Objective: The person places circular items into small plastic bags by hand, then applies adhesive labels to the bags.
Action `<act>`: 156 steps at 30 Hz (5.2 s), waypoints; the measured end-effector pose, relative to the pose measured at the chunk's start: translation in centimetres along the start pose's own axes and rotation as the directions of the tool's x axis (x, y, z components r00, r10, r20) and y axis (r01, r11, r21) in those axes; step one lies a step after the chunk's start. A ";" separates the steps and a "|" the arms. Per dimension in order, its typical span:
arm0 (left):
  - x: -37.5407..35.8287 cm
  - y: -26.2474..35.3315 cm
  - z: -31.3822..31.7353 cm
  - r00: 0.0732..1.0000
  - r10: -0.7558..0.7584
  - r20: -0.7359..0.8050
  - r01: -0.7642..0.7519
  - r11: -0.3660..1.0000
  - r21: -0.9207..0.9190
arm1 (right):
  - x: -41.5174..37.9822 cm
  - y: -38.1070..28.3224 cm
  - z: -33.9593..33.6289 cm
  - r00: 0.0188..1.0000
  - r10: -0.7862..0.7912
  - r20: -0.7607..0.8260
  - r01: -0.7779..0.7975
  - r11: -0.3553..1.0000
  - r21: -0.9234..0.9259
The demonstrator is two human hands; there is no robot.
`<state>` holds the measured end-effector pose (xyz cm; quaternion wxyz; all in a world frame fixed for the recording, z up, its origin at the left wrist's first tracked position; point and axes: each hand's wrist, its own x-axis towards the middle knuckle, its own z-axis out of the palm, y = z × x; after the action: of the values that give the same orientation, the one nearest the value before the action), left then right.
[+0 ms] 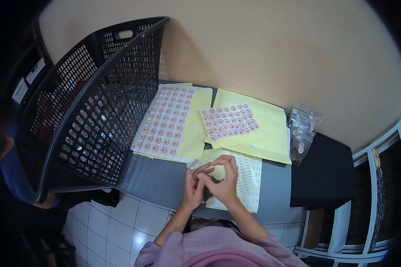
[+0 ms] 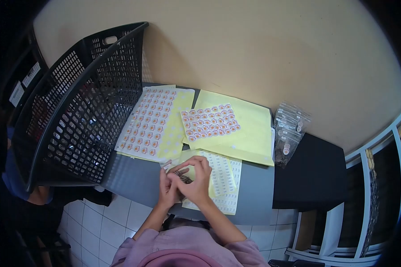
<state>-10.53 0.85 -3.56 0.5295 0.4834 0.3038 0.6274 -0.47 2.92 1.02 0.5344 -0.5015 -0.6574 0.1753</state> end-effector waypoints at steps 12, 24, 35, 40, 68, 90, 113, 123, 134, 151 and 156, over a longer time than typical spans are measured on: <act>0.3 -1.0 -0.8 0.979 -0.143 -0.143 0.138 0.990 -0.043 | 8.3 9.3 -3.1 0.981 0.063 0.186 -0.049 0.996 -0.080; 0.4 -1.2 -0.8 0.972 -0.171 -0.160 0.163 0.985 -0.060 | 8.4 9.8 1.0 0.922 -0.036 0.384 0.162 0.940 -0.301; 0.4 -0.8 -0.7 0.973 -0.192 -0.130 0.182 0.980 -0.082 | 8.9 9.5 1.1 0.892 -0.027 0.451 0.201 0.918 -0.342; 0.3 -0.6 -0.6 0.971 -0.204 -0.124 0.194 0.977 -0.086 | 9.2 9.3 1.0 0.880 0.050 0.472 0.146 0.918 -0.370; 4.0 3.2 -4.4 0.790 0.482 -0.379 0.153 0.443 0.883 | 7.8 9.1 -1.0 0.840 -0.089 0.536 0.249 0.940 -0.234; 9.9 -5.7 2.6 0.947 -0.141 -0.288 0.194 0.967 0.165 | 9.9 9.1 -2.6 0.893 -0.066 0.445 0.047 0.997 0.053; 9.3 -6.5 2.9 0.959 -0.019 -0.284 0.084 0.972 0.218 | 10.5 9.6 -3.4 0.850 -0.074 0.522 0.028 0.995 0.094; 9.4 -5.7 3.4 0.962 0.034 -0.270 0.074 0.922 0.379 | 10.6 9.4 -3.6 0.866 -0.101 0.490 0.124 0.992 -0.014; 8.7 -6.2 3.1 0.969 -0.051 -0.243 0.118 0.957 0.266 | 10.6 8.6 -3.8 0.858 -0.195 0.475 0.209 0.978 0.024; 9.0 -5.8 3.2 0.971 0.026 -0.238 0.061 0.934 0.352 | 9.3 8.4 -2.4 0.856 -0.145 0.496 0.194 0.980 -0.048; 9.0 -5.5 3.1 0.973 -0.044 -0.228 0.116 0.942 0.314 | 9.6 9.2 -2.4 0.848 -0.136 0.513 0.147 0.989 0.019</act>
<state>-5.34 10.44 -4.79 0.4310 0.4797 0.4788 0.5957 6.71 14.35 -0.10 0.3465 -0.3926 -0.8127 0.2555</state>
